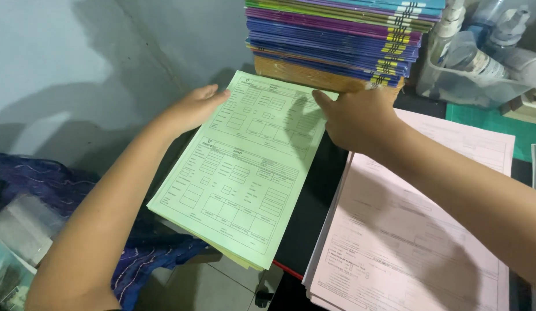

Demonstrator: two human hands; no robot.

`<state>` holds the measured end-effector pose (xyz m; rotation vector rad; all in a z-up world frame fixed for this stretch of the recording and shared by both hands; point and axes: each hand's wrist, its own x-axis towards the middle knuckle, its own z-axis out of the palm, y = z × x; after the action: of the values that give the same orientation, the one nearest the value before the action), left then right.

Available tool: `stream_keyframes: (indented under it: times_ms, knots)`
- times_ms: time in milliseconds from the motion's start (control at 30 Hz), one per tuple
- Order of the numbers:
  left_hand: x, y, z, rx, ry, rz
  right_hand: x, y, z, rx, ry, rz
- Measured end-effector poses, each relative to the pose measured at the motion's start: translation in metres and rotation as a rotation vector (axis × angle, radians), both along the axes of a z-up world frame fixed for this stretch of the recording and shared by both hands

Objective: Sorting and organizing various colored printed forms and documents on a desk.

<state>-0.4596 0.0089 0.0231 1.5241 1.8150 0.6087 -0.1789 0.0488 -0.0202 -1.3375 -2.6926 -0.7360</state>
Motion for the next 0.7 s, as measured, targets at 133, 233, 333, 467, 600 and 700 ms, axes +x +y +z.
stream_keyframes:
  times_ms: [133,233,333,467,600,700]
  knots:
    - [0.006,0.037,-0.014,-0.123,0.179,-0.062,-0.008,0.008,-0.013,-0.057,-0.091,-0.012]
    - [-0.002,0.052,-0.02,-0.131,0.225,-0.042,-0.012,0.016,-0.013,-0.059,0.008,0.002]
    - [-0.007,0.056,-0.026,-0.116,0.22,-0.033,-0.012,0.019,-0.018,-0.039,-0.03,-0.005]
    - [0.016,0.032,-0.001,-0.179,0.251,-0.037,-0.01,0.017,-0.019,0.007,0.051,0.029]
    - [0.01,0.016,0.008,-0.142,0.196,-0.077,-0.01,0.005,-0.01,0.043,0.112,0.058]
    - [0.013,-0.012,0.022,-0.183,0.253,-0.075,-0.008,-0.007,-0.009,0.065,0.087,0.056]
